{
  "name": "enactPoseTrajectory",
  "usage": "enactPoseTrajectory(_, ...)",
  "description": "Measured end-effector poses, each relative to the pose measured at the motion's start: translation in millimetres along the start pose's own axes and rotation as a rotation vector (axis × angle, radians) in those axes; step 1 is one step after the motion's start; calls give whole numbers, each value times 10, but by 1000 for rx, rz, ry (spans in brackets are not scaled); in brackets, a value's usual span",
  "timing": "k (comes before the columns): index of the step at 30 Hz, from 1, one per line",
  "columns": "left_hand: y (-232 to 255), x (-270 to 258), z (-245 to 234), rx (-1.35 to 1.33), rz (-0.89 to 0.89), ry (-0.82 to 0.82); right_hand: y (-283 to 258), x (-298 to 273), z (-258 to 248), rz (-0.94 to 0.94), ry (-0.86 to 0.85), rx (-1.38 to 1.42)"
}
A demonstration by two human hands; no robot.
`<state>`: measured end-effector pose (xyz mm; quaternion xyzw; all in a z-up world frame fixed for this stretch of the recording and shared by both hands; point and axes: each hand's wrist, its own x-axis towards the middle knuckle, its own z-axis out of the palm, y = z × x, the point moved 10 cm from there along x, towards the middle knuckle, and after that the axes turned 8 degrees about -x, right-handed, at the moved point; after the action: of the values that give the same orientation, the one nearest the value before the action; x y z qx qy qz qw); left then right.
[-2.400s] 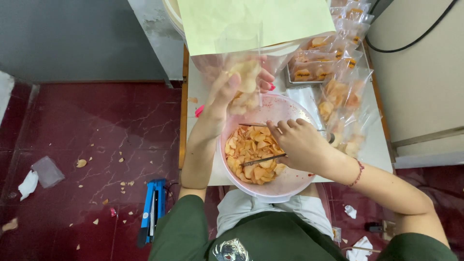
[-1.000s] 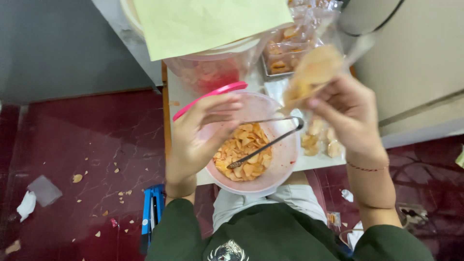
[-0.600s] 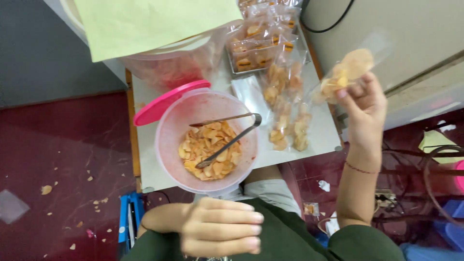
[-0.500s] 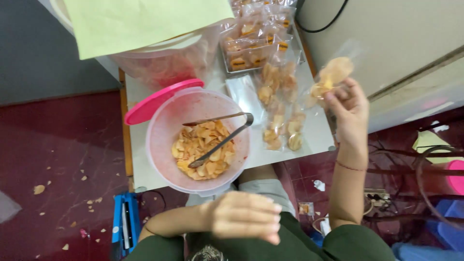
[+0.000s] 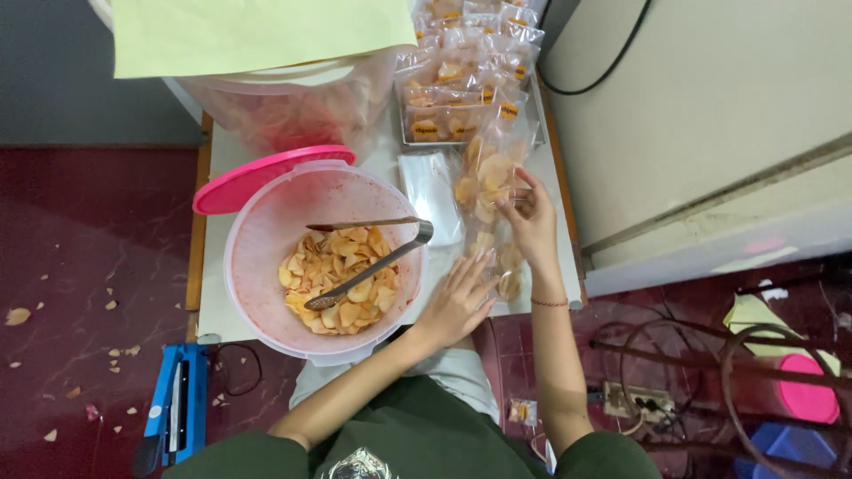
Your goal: The person is manually packaging snack chips by using tongs to transfer them from a bowl into individual plastic bags.
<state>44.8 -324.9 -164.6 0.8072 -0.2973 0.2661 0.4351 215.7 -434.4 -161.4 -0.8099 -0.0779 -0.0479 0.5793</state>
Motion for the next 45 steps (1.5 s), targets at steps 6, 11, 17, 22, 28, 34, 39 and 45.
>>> enactPoseTrajectory(6, -214, -147, 141, 128, -56, -18, -223, -61, 90, -106, 91, -279)
enactPoseTrajectory(11, -326, -213, 251, 130, -105, -57, -278, -133, 51, -245, 173, -563)
enactPoseTrajectory(17, -315, -226, 251, 130, -122, -76, -115, -144, -10, -203, 181, -563)
enactPoseTrajectory(22, -303, -244, 253, 138, -95, -57, -300, -250, 10, -175, 172, -532)
enactPoseTrajectory(28, -259, -237, 100, 40, -68, 58, -545, -413, 25, -200, 183, -513)
enactPoseTrajectory(34, -324, -286, 40, -38, -128, 138, -599, -525, 21, -219, 200, -491)
enactPoseTrajectory(39, -352, -300, -8, -97, -181, 147, -416, -582, 72, -244, 193, -523)
enactPoseTrajectory(45, -336, -251, -106, -120, -231, 150, -389, -668, 226, -255, 104, -644)
